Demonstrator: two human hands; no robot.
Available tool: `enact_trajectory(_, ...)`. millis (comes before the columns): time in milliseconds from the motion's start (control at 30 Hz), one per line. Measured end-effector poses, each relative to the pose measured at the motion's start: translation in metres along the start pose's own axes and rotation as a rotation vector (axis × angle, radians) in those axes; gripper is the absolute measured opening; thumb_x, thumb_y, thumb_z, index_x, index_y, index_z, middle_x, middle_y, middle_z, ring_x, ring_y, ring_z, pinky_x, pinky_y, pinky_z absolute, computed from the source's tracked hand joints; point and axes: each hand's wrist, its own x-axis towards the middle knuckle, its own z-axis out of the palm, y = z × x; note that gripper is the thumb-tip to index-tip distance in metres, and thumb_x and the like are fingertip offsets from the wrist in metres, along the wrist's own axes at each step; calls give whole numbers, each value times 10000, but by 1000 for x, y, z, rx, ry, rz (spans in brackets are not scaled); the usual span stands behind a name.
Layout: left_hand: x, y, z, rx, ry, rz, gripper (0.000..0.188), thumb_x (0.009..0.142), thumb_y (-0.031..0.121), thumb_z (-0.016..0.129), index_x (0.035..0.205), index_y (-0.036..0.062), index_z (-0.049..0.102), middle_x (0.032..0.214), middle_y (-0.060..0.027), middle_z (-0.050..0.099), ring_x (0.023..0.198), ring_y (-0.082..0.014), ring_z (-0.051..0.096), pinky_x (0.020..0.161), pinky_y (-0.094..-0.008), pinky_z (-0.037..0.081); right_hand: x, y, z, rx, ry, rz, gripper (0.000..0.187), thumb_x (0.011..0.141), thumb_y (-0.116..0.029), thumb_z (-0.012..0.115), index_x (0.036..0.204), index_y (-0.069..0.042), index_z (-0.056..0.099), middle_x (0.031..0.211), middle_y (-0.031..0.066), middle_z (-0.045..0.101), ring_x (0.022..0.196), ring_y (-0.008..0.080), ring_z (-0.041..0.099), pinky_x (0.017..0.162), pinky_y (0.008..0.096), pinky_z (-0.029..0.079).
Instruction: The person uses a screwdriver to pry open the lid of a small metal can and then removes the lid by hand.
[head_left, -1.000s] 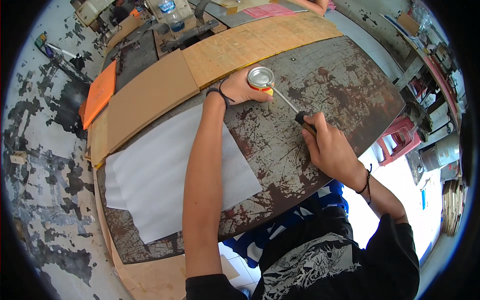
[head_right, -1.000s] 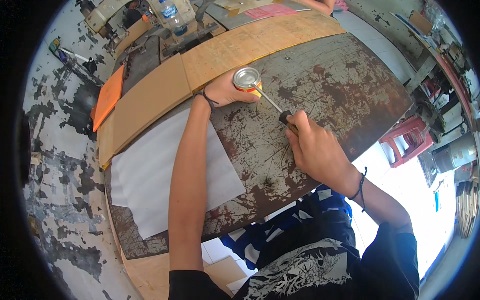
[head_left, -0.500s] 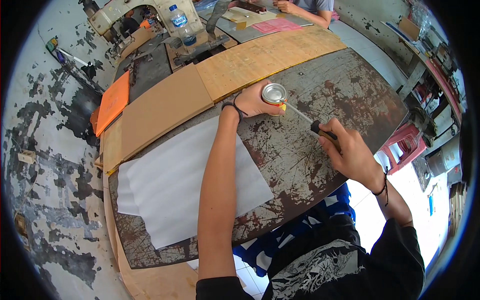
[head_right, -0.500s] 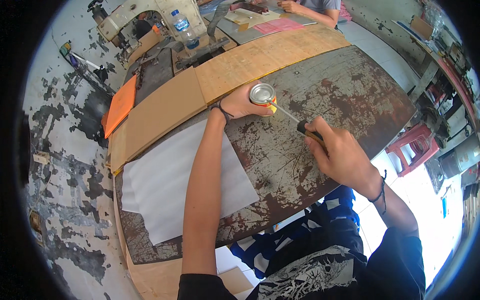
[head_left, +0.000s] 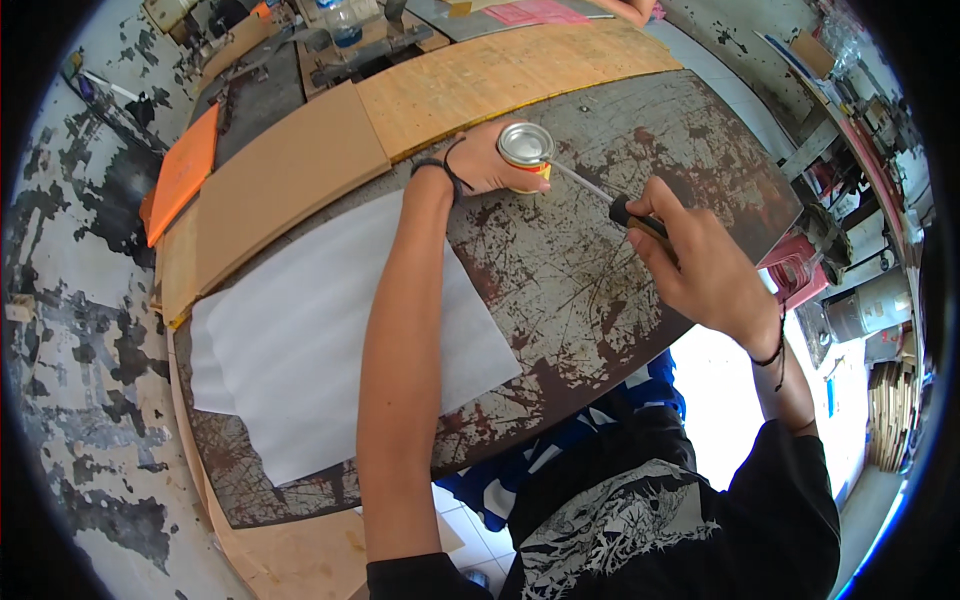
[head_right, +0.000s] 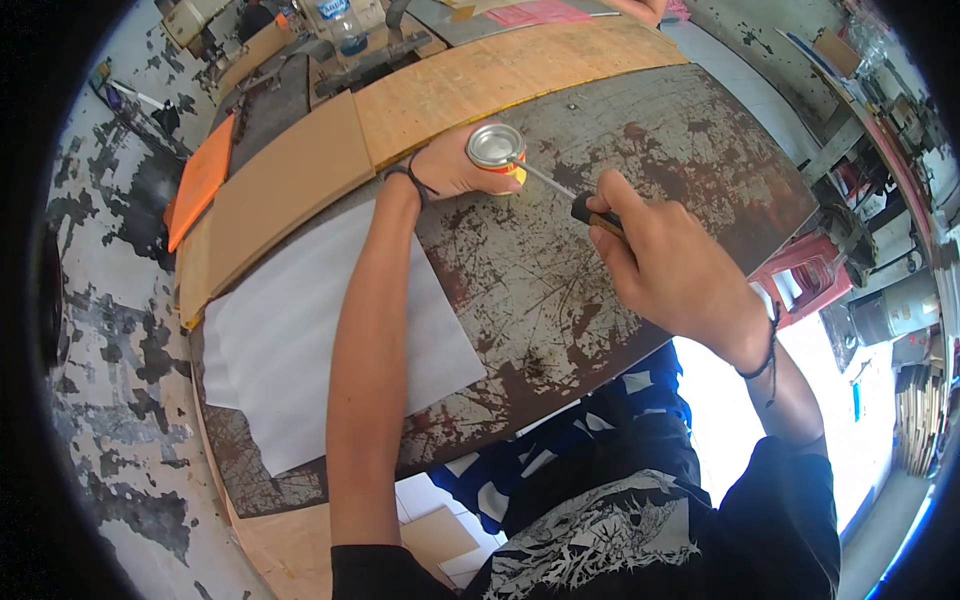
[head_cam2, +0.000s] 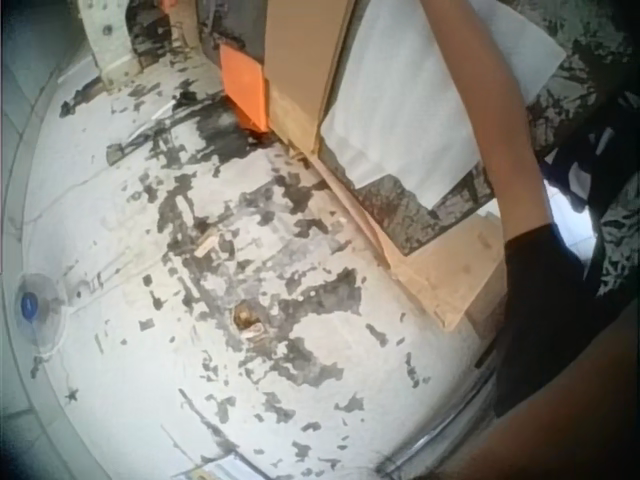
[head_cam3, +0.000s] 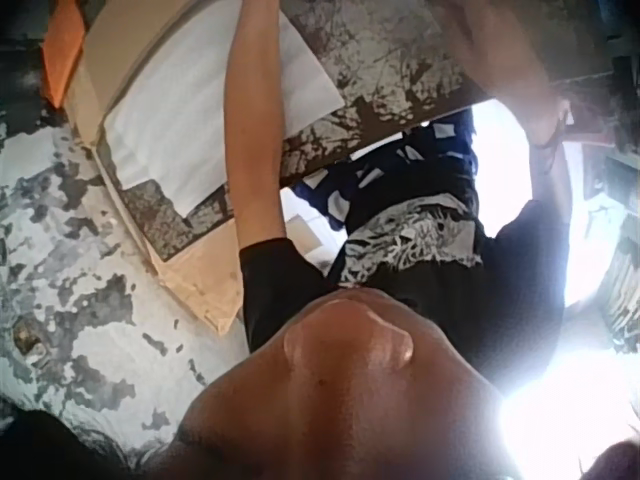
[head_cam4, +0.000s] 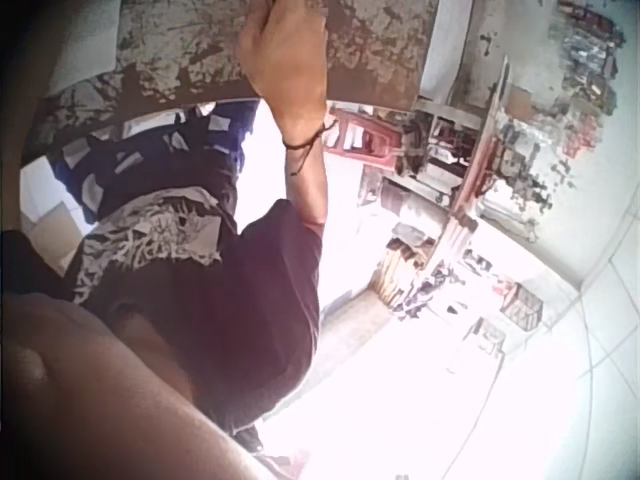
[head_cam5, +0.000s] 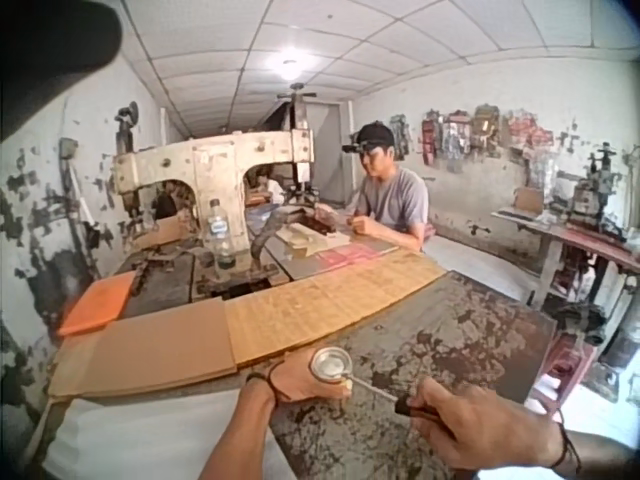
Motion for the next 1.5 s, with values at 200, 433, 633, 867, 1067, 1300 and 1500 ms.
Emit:
enact_trajectory(200, -2, 0, 1, -4, 30, -56, 476, 729, 220, 918, 1106, 69, 670, 1043, -10, 695, 972, -129, 635, 884, -289, 522, -16, 8, 30, 86, 66, 96, 220, 964, -63, 589, 1088, 1, 419, 1042, 247, 700, 880, 475, 663, 739, 508, 535)
enact_trajectory(433, -5, 5, -1, -38, 73, -56, 551, 729, 269, 918, 1157, 50, 648, 1099, -19, 689, 1007, -148, 633, 920, -296, 512, -16, 18, 52, 106, 153, 116, 228, 967, -70, 602, 1099, 5, 432, 1089, 255, 693, 893, 469, 668, 747, 502, 540)
enact_trajectory(633, -5, 8, -2, 106, 64, -10, 679, 716, 329, 922, 1246, 43, 611, 1183, -52, 666, 1099, -183, 611, 997, -328, 476, -1, 35, 43, 120, 205, 68, 221, 977, -81, 595, 1104, 7, 436, 1096, 254, 693, 919, 471, 664, 775, 495, 541)
enact_trajectory(867, -4, 1, 2, 132, 143, -18, 703, 661, 343, 942, 1217, 50, 625, 1154, -53, 684, 1067, -174, 632, 970, -324, 488, -9, 28, 32, 215, 161, 148, 221, 975, -82, 616, 1137, 19, 505, 995, 254, 706, 820, 408, 711, 697, 426, 548)
enact_trajectory(1067, -1, 17, 9, 183, 146, -84, 702, 640, 379, 951, 1192, 89, 629, 1150, -38, 694, 1058, -178, 644, 952, -332, 505, -23, 22, 14, 193, 94, 131, 191, 968, -74, 634, 1109, 26, 552, 841, 217, 709, 692, 313, 732, 615, 390, 529)
enact_trajectory(1300, -3, 11, 1, -11, 57, 70, 731, 666, 389, 932, 1260, 103, 614, 1187, -39, 690, 1121, -187, 627, 1015, -344, 466, -16, 22, 5, 152, 54, 117, 193, 954, -75, 634, 1105, 27, 568, 802, 226, 702, 641, 344, 704, 593, 404, 510)
enact_trajectory(1500, 0, 3, -2, 64, 43, -9, 714, 676, 377, 917, 1268, 115, 615, 1215, -45, 687, 1151, -197, 621, 1038, -354, 448, 0, 9, -13, 125, 34, 103, 177, 953, -85, 614, 1092, 17, 576, 768, 228, 685, 642, 375, 677, 612, 431, 493)
